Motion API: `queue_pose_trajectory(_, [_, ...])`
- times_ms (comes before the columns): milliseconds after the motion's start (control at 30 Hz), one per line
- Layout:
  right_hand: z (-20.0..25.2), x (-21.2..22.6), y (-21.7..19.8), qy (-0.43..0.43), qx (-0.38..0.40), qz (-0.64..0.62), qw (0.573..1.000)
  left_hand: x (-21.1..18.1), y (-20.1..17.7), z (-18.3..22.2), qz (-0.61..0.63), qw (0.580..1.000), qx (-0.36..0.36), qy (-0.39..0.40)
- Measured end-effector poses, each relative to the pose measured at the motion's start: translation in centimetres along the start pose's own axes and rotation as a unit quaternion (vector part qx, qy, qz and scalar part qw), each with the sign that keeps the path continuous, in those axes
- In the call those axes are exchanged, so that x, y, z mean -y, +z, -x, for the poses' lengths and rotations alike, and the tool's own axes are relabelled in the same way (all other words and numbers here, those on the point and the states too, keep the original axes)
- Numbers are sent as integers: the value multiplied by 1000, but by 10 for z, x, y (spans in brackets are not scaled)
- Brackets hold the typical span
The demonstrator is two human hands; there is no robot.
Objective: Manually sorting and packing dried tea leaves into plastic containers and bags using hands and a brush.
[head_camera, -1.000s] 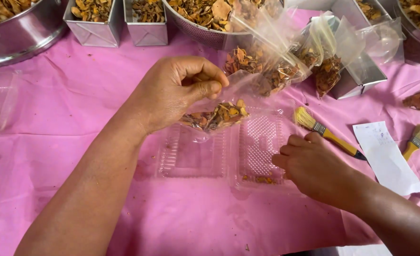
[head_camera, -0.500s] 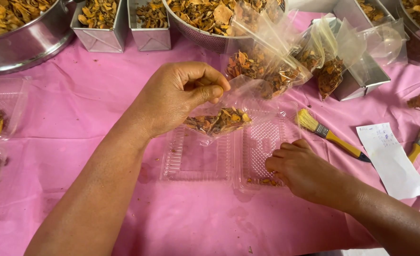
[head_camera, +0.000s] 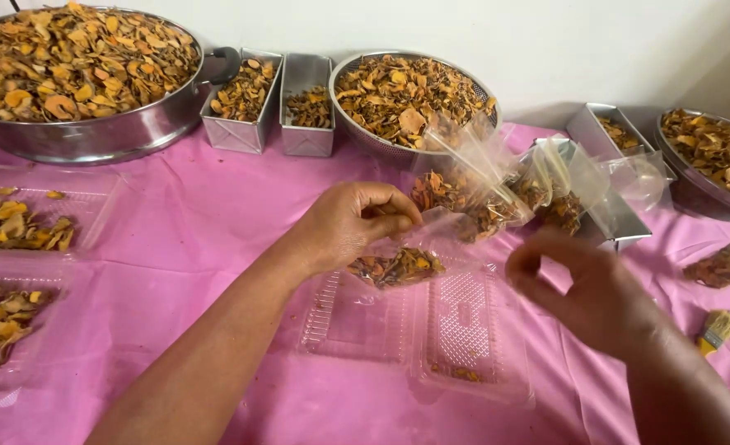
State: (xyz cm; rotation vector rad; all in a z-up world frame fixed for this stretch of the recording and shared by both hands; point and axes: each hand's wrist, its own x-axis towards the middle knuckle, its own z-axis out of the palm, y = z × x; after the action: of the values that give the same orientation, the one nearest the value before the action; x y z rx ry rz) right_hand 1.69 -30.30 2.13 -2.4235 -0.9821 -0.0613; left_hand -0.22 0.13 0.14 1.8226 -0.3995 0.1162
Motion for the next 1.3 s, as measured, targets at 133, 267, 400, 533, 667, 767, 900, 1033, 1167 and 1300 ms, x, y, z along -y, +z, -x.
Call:
queue_pose_trajectory(133, [-31, 33, 1, -39, -100, -50, 993, 3, 3, -2, 42, 999, -13, -32])
queue_pose_trajectory(267, [-40, 33, 15, -173, -159, -15, 972, 1, -4, -2, 11, 999, -28, -18])
queue_pose_trajectory(400, [-47, 17, 30, -182, -59, -32, 981, 6, -13, -3, 5, 998, -34, 46])
queue_pose_trajectory(533, [-43, 44, 8, -127, -144, -22, 981, 16, -15, -7, 74, 995, -48, 36])
queue_pose_trajectory(667, [-56, 24, 2, -115, -116, 10, 987, -19, -29, 10, 58, 995, -73, 37])
queue_pose_trajectory(767, [-60, 49, -27, -66, -147, -20, 987, -49, -40, 21, -47, 993, -111, 0])
queue_pose_trajectory(900, [-73, 76, -49, 5, -141, 29, 990, -81, -34, 41, -272, 951, -103, -105])
queue_pose_trajectory(1033, [-108, 73, -36, 13, -107, -21, 994, -58, 17, 58, -522, 843, 108, -70])
queue_pose_trajectory(1167, [-136, 73, -14, 72, -66, -106, 990, -31, 103, 63, -443, 833, 301, -141])
queue_pose_trajectory(1300, [-164, 26, 31, 52, -50, -24, 997, 13, 153, 65, -462, 833, 292, -88])
